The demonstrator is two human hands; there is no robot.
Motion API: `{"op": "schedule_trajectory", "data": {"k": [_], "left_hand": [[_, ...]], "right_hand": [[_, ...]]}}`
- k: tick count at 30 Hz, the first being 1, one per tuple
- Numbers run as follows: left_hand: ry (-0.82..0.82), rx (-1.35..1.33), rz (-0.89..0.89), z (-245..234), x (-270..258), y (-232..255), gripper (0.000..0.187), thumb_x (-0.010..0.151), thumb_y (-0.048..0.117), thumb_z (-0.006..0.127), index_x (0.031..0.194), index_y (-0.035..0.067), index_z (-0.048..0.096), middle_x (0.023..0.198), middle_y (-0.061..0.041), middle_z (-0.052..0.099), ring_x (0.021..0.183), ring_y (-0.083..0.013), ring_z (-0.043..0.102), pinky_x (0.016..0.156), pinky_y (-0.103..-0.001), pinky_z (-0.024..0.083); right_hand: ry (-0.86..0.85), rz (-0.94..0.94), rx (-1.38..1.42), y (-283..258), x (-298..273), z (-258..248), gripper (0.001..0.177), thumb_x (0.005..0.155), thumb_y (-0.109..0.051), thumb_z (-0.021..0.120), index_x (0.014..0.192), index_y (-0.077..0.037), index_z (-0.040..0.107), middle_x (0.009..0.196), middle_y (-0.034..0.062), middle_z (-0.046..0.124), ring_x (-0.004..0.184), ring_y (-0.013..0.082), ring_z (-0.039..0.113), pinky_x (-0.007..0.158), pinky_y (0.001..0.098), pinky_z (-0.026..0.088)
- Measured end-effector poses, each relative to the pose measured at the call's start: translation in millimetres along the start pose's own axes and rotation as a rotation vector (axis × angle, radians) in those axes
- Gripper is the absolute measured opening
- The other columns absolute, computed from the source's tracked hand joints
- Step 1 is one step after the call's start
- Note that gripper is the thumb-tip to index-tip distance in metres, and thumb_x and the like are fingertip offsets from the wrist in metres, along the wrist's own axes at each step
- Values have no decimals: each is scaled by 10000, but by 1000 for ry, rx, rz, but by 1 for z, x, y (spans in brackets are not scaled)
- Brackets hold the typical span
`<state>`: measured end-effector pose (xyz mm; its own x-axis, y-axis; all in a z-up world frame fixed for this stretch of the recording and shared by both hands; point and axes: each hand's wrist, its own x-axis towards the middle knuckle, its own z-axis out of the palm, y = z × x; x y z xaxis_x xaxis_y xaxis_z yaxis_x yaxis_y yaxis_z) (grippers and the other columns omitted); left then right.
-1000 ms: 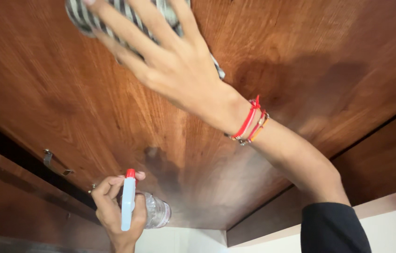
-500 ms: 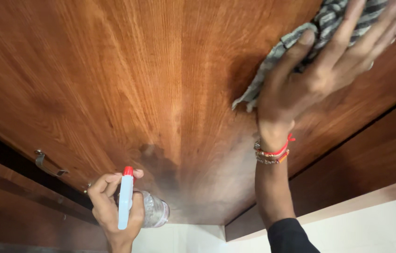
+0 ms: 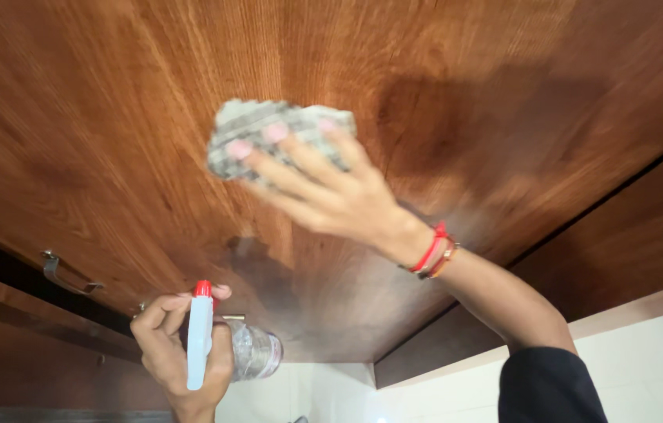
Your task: The person sprays a cleaning solution onto a wooden door and wipes it with a cloth. They continue wiping the door surface in circular and linear motions while holding the spray bottle in the other hand.
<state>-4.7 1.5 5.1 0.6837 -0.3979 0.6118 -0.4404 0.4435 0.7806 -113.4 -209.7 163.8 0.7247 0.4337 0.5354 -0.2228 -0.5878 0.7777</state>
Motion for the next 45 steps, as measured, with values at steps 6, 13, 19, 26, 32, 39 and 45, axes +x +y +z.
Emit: {"op": "schedule_trajectory", "data": {"k": [6, 13, 19, 26, 32, 39, 45], "left_hand": [[-13, 49, -4, 0, 0, 1, 513, 799, -183, 561, 1240, -13, 361, 1048, -244, 680, 980, -277, 737, 826, -347, 614], [-34, 46, -43, 4, -5, 4, 517, 793, -178, 565, 1238, -8, 365, 1063, -245, 678, 1003, -289, 733, 798, -351, 616], [-41, 38, -43, 12, -8, 5, 520, 794, -174, 555, 1244, -1, 359, 1053, -238, 670, 998, -283, 737, 860, -356, 616], [-20, 65, -33, 6, -14, 5, 523, 796, -182, 547, 1245, 8, 357, 1052, -233, 686, 1005, -279, 722, 946, -368, 583], [-8, 130, -47, 0, -13, 11, 512, 813, -171, 549, 1252, 13, 363, 1045, -220, 698, 996, -267, 730, 950, -368, 589], [-32, 55, -74, 1, -27, 9, 505, 832, -170, 548, 1266, 18, 370, 1081, -229, 696, 1013, -269, 707, 911, -343, 573], [-63, 127, -14, 11, -29, 17, 494, 835, -173, 544, 1253, 17, 362, 1058, -210, 703, 1008, -260, 732, 956, -354, 593]], "right_hand": [[77, 800, 85, 69, -57, -39, 423, 1075, -146, 632, 1475, -45, 541, 1367, 159, 639, 1435, 367, 502, 1233, 613, 379], [380, 1207, -298, 48, -106, -21, 481, 1181, -275, 511, 1652, -240, 421, 1723, 53, 266, 1594, 265, 222, 1349, 513, 185], [189, 1050, -135, 40, -63, -14, 450, 1056, -138, 519, 1504, -159, 561, 1645, 161, 312, 1565, 385, 191, 1322, 592, 184], [-57, 48, -12, -56, -83, 6, 262, 1102, -321, 675, 1353, -310, 747, 1576, -23, 526, 1425, 213, 493, 1248, 531, 234], [-21, 358, 17, -48, -149, 0, 295, 1028, -277, 727, 1319, -321, 714, 1539, 41, 514, 1493, 301, 365, 1276, 534, 172], [266, 1184, -178, -51, -173, -8, 561, 1066, -121, 615, 1596, -179, 440, 1733, 145, 239, 1592, 392, 223, 1299, 539, 196], [166, 980, 23, -49, -153, 2, 500, 989, -121, 606, 1485, -143, 550, 1658, 184, 307, 1581, 460, 174, 1308, 661, 132]]}}
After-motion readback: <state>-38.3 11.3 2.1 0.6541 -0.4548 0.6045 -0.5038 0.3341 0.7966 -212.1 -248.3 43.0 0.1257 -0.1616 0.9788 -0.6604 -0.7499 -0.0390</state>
